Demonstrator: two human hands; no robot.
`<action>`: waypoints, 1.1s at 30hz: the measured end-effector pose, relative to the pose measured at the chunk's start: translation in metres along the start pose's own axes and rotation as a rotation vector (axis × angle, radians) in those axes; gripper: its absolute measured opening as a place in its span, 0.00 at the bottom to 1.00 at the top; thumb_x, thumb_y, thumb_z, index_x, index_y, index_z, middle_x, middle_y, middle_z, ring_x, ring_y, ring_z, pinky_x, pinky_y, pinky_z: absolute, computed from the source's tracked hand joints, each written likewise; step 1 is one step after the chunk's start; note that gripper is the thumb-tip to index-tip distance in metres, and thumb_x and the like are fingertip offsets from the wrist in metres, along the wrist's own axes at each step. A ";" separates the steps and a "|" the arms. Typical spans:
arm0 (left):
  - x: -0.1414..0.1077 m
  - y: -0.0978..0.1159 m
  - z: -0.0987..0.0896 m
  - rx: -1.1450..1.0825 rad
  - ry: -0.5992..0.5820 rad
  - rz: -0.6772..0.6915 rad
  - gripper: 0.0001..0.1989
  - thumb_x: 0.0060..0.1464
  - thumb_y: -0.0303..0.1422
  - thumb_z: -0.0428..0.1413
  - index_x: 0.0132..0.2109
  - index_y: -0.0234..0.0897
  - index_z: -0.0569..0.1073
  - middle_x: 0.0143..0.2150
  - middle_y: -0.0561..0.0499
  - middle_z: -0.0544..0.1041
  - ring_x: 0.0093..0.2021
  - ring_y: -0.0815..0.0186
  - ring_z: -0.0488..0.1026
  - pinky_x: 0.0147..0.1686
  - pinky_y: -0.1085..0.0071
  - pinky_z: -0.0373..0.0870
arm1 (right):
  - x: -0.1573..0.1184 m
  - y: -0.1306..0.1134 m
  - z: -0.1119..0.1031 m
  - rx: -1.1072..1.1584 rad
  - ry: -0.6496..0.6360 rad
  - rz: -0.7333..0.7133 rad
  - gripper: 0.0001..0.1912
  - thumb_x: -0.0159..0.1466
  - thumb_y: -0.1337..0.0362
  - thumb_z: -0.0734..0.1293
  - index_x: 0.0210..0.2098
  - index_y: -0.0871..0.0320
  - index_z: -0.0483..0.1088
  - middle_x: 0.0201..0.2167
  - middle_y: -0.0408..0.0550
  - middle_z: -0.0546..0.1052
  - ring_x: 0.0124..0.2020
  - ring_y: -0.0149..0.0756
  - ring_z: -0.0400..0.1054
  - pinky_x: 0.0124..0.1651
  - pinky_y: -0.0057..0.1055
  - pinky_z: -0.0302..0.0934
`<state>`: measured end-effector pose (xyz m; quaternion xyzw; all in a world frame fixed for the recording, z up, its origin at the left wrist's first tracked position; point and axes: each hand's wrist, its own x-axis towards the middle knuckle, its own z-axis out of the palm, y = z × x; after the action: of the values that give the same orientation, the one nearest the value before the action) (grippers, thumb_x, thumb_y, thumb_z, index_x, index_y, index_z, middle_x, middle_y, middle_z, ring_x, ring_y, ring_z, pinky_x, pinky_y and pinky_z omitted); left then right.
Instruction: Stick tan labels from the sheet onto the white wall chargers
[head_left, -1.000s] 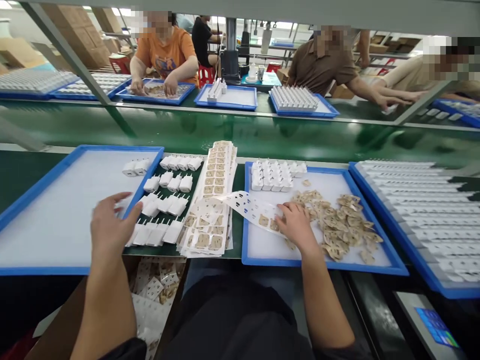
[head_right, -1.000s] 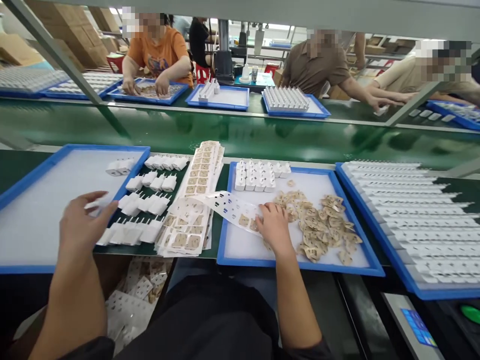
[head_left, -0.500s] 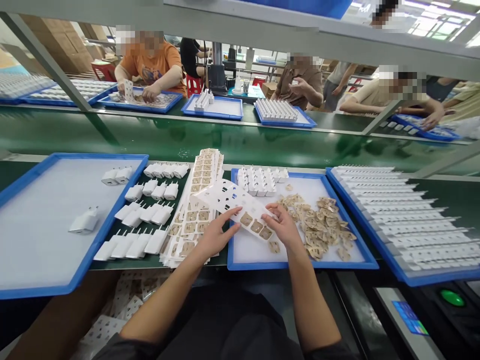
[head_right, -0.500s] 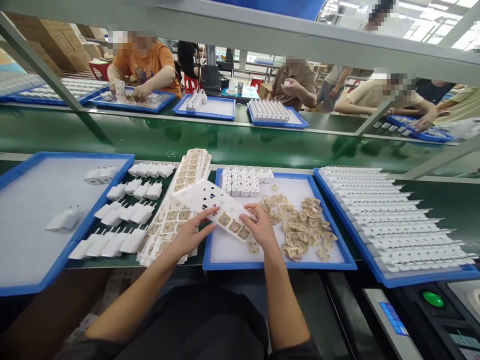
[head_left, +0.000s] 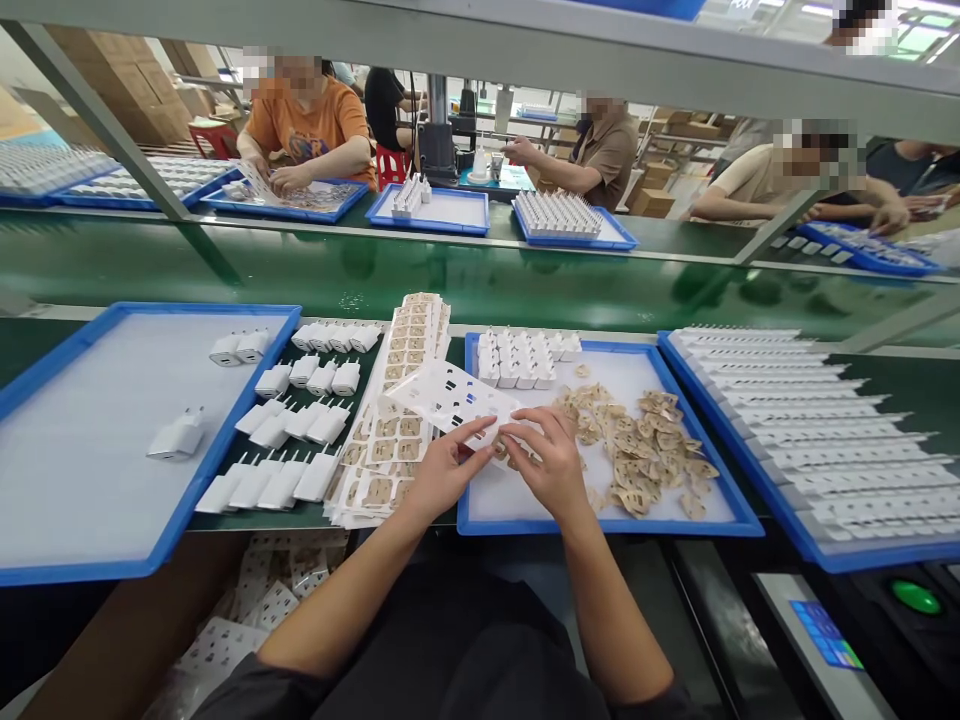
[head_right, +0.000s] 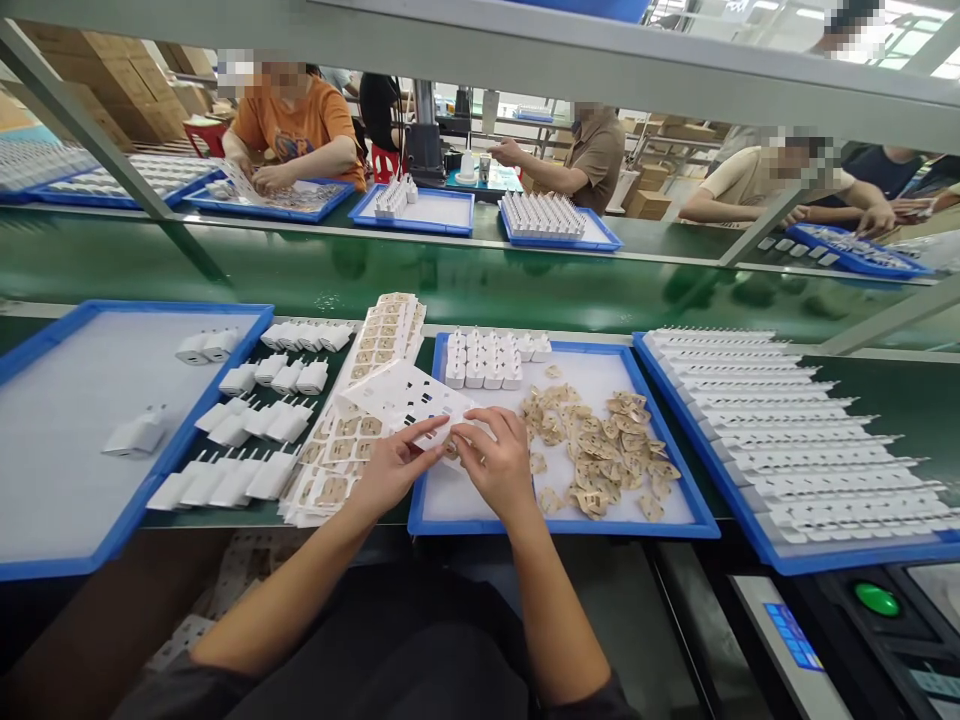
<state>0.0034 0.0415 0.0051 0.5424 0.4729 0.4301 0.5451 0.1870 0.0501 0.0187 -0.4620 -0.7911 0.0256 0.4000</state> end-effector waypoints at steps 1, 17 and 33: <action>0.000 0.000 0.000 -0.043 -0.016 -0.027 0.29 0.55 0.45 0.62 0.60 0.38 0.74 0.52 0.46 0.81 0.37 0.63 0.77 0.43 0.67 0.74 | -0.001 0.000 0.000 0.012 -0.003 0.015 0.08 0.70 0.63 0.65 0.40 0.49 0.78 0.44 0.49 0.79 0.49 0.45 0.70 0.53 0.46 0.64; 0.002 0.009 -0.019 0.320 -0.244 -0.190 0.36 0.62 0.45 0.53 0.73 0.40 0.54 0.30 0.54 0.82 0.22 0.64 0.76 0.27 0.70 0.71 | -0.026 0.026 0.002 0.431 0.142 0.429 0.09 0.69 0.57 0.64 0.39 0.55 0.71 0.37 0.48 0.76 0.43 0.41 0.72 0.48 0.38 0.67; 0.117 0.029 0.016 1.143 0.046 0.130 0.22 0.58 0.32 0.59 0.57 0.34 0.63 0.52 0.35 0.72 0.54 0.47 0.73 0.47 0.59 0.72 | -0.032 0.026 0.009 0.337 0.014 0.310 0.10 0.69 0.58 0.63 0.34 0.54 0.72 0.30 0.45 0.76 0.32 0.38 0.72 0.37 0.34 0.67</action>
<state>0.0422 0.1549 0.0276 0.7693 0.6077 0.1506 0.1273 0.2075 0.0442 -0.0176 -0.5047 -0.6925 0.2155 0.4682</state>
